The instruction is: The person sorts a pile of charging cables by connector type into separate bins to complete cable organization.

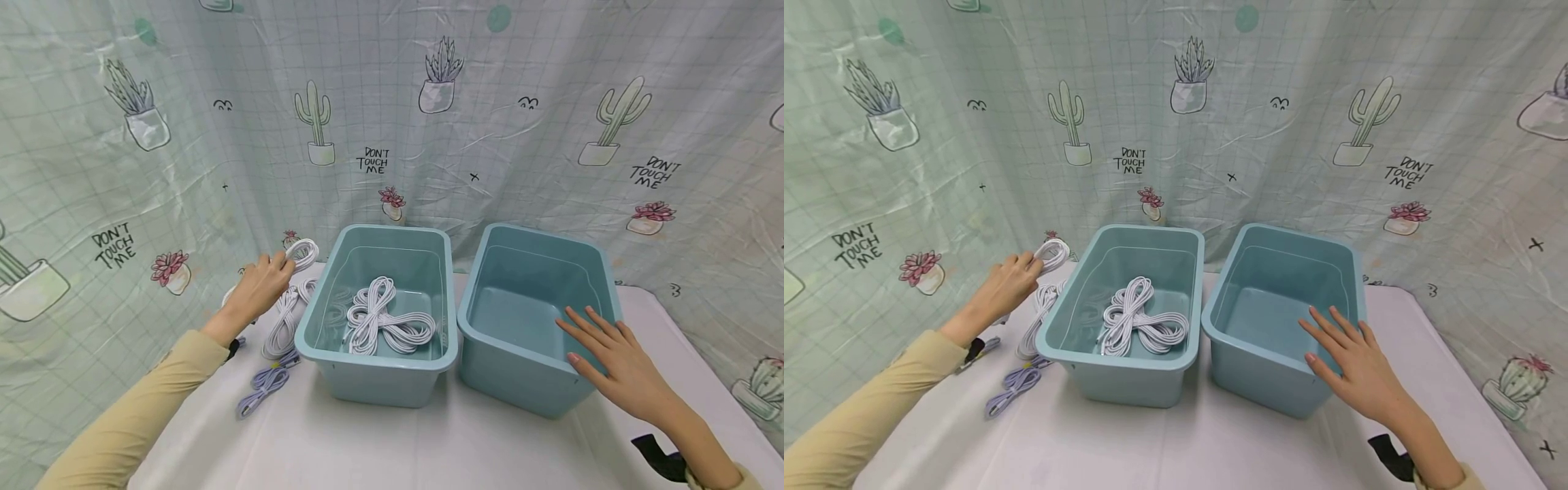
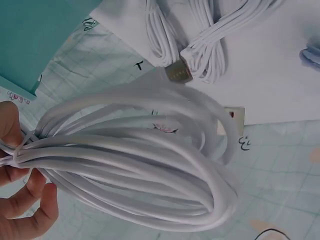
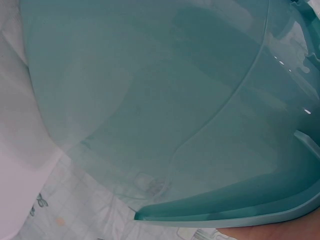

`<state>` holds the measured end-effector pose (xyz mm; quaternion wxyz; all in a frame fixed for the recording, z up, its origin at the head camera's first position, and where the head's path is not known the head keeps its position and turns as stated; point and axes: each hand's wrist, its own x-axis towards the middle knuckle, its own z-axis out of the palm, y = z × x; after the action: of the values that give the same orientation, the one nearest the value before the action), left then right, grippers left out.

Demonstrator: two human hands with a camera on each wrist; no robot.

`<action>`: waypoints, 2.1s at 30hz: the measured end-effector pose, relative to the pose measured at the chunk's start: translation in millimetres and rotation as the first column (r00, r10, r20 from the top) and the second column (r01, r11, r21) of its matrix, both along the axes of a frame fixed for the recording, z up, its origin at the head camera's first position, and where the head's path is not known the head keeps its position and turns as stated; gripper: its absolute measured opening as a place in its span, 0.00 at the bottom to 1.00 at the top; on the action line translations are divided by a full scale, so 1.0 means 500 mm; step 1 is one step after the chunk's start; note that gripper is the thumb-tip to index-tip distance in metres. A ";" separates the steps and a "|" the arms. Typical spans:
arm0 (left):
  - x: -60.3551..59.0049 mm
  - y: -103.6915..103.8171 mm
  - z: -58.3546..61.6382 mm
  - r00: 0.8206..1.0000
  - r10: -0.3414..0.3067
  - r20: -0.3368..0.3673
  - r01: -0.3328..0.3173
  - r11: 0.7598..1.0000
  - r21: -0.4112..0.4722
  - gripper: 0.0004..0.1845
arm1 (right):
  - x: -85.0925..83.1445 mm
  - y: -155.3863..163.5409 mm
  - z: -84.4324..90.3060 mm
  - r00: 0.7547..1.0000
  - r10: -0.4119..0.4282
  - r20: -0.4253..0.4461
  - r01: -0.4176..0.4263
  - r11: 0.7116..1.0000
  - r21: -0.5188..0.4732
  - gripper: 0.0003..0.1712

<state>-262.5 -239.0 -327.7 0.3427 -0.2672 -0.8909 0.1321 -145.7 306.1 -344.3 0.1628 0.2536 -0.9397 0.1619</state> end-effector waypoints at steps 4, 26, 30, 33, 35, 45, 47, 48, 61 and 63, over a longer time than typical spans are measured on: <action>-0.004 0.008 0.008 1.000 -0.020 -0.015 0.020 1.000 -0.012 0.05 | 0.000 0.001 0.000 1.000 0.001 0.000 -0.001 1.000 -0.001 0.33; -0.006 0.088 0.108 0.997 -0.055 -0.047 0.048 0.989 -0.138 0.05 | 0.002 0.001 0.001 1.000 0.002 0.005 -0.002 1.000 -0.003 0.33; -0.002 0.115 0.131 0.997 -0.057 -0.048 0.050 0.989 -0.141 0.05 | 0.003 0.001 0.000 1.000 0.001 0.006 -0.001 1.000 -0.005 0.34; 0.001 0.137 0.147 0.997 -0.062 -0.047 0.055 0.989 -0.137 0.07 | 0.003 0.002 0.000 1.000 0.001 0.004 -0.001 1.000 -0.004 0.33; 0.003 0.152 0.156 0.997 -0.066 -0.046 0.060 0.989 -0.134 0.07 | 0.002 0.002 0.000 1.000 0.001 0.003 -0.001 1.000 -0.004 0.33; 0.005 0.222 0.185 0.995 -0.093 -0.036 0.088 0.990 -0.111 0.09 | 0.002 0.001 0.001 1.000 0.000 -0.003 0.000 1.000 0.000 0.33; 0.004 0.234 0.187 0.994 -0.098 -0.048 0.092 0.989 -0.116 0.09 | 0.002 0.001 0.001 1.000 0.001 -0.006 -0.001 1.000 0.001 0.33; 0.003 0.239 0.187 0.993 -0.102 -0.056 0.095 0.988 -0.120 0.09 | 0.001 0.002 0.001 1.000 0.000 -0.007 0.000 1.000 0.002 0.33; -0.009 0.295 0.179 0.989 -0.112 -0.092 0.101 0.988 -0.113 0.10 | -0.001 0.003 0.000 1.000 -0.002 -0.006 0.002 1.000 0.003 0.32; -0.010 0.299 0.176 0.989 -0.113 -0.096 0.102 0.989 -0.108 0.10 | -0.001 0.003 0.000 1.000 -0.003 -0.003 0.003 1.000 0.005 0.32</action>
<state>-267.5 -89.7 -239.7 0.3804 -0.3250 -0.8485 0.1724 -146.4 307.5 -344.5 0.1640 0.2529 -0.9402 0.1588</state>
